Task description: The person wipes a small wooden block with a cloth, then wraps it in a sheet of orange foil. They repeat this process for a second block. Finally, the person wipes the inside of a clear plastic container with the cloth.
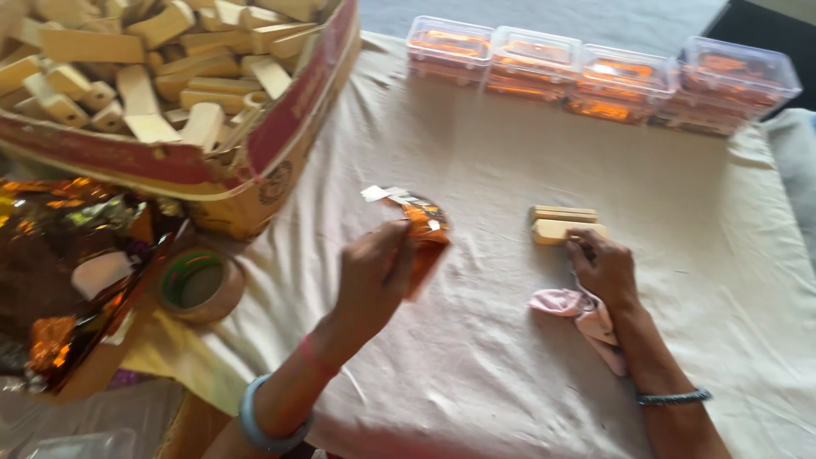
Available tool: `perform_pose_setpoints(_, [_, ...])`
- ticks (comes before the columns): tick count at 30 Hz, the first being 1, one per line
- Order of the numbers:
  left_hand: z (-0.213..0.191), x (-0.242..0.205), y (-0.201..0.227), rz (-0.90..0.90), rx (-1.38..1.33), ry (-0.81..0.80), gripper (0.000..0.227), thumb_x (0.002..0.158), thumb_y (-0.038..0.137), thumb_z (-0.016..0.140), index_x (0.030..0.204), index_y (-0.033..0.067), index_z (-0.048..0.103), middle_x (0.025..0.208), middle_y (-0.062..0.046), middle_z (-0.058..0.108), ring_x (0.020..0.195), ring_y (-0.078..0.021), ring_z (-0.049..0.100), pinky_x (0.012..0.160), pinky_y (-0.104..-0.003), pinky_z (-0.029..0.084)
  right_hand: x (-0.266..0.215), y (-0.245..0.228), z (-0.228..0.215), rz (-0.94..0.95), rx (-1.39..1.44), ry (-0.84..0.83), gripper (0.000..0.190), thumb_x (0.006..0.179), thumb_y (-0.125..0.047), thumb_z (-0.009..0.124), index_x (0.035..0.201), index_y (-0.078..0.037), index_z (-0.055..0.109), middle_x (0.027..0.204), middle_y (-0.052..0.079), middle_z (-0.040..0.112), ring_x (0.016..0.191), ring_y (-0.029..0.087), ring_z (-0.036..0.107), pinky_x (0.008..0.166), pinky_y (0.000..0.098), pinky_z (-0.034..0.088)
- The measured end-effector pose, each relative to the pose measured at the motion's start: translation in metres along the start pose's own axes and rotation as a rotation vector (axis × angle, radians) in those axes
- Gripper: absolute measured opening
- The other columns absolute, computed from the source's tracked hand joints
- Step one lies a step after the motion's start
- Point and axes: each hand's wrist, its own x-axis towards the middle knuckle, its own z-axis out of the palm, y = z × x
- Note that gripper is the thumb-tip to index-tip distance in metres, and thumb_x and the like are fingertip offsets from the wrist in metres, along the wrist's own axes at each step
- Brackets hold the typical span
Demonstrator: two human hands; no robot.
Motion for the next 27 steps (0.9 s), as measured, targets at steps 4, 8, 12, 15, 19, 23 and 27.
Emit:
perform_pose_setpoints(4, [0.082, 0.013, -0.040, -0.113, -0.188, -0.100, 0.013, 0.101, 0.006, 0.058, 0.109, 0.0014, 0.067, 0.089, -0.013, 0.073, 0.079, -0.0216, 0.075, 0.068, -0.032, 0.057, 0.000, -0.007, -0.006, -0.027, -0.043, 0.026, 0.021, 0.095, -0.020, 0.072, 0.114, -0.011, 0.076, 0.092, 0.012, 0.078, 0.077, 0.022, 0.076, 0.070, 0.0358, 0.061])
perform_pose_setpoints(8, [0.149, 0.011, -0.092, -0.463, -0.694, -0.179, 0.018, 0.107, 0.011, 0.055, 0.109, -0.0008, 0.069, 0.086, -0.006, 0.071, 0.077, -0.0123, 0.065, 0.070, -0.029, 0.055, -0.002, -0.035, -0.017, -0.088, -0.112, 0.102, 0.016, 0.096, -0.018, 0.072, 0.108, -0.009, 0.077, 0.096, 0.012, 0.076, 0.076, 0.024, 0.074, 0.069, 0.0380, 0.059])
perform_pose_setpoints(12, [0.170, 0.010, -0.104, -0.830, -1.093, -0.117, 0.023, 0.106, 0.018, 0.051, 0.115, 0.0023, 0.065, 0.092, -0.002, 0.071, 0.080, -0.0076, 0.069, 0.076, -0.026, 0.060, 0.000, -0.092, -0.034, -0.080, 0.084, 0.135, 0.017, 0.097, -0.013, 0.068, 0.110, -0.004, 0.074, 0.096, 0.011, 0.074, 0.071, 0.019, 0.073, 0.063, 0.0343, 0.060])
perform_pose_setpoints(15, [0.173, 0.001, -0.110, -0.981, -1.092, -0.087, 0.022, 0.104, 0.022, 0.053, 0.114, 0.0057, 0.062, 0.093, -0.002, 0.072, 0.079, -0.0088, 0.070, 0.073, -0.029, 0.061, -0.004, -0.115, -0.034, 0.175, 0.325, 0.120, 0.019, 0.097, -0.016, 0.070, 0.113, -0.006, 0.074, 0.101, 0.009, 0.073, 0.077, 0.018, 0.073, 0.062, 0.0341, 0.060])
perform_pose_setpoints(19, [0.183, -0.012, -0.134, -0.979, -1.120, -0.060, 0.018, 0.106, 0.023, 0.054, 0.109, 0.0072, 0.062, 0.092, -0.003, 0.070, 0.078, -0.0089, 0.069, 0.074, -0.030, 0.061, -0.019, -0.111, -0.012, -0.001, 0.402, 0.056, 0.038, 0.102, -0.025, 0.068, 0.136, -0.008, 0.065, 0.118, 0.010, 0.073, 0.108, 0.019, 0.070, 0.090, 0.0362, 0.057])
perform_pose_setpoints(23, [0.180, -0.011, -0.128, -0.942, -1.109, -0.016, 0.017, 0.106, 0.022, 0.053, 0.107, 0.0073, 0.062, 0.085, 0.000, 0.067, 0.071, -0.0062, 0.063, 0.067, -0.027, 0.058, -0.029, -0.125, 0.003, -0.065, 0.459, -0.084, 0.072, 0.096, -0.043, 0.068, 0.154, -0.008, 0.045, 0.137, 0.013, 0.065, 0.127, 0.023, 0.063, 0.105, 0.0399, 0.053])
perform_pose_setpoints(27, [0.182, -0.018, -0.128, -0.912, -1.130, -0.022, 0.017, 0.106, 0.021, 0.053, 0.106, 0.0064, 0.062, 0.086, 0.001, 0.066, 0.072, -0.0042, 0.061, 0.069, -0.024, 0.056, -0.034, -0.126, 0.009, -0.218, 0.329, -0.053, 0.098, 0.084, -0.050, 0.079, 0.159, -0.006, 0.035, 0.144, 0.017, 0.059, 0.133, 0.031, 0.058, 0.101, 0.0425, 0.053])
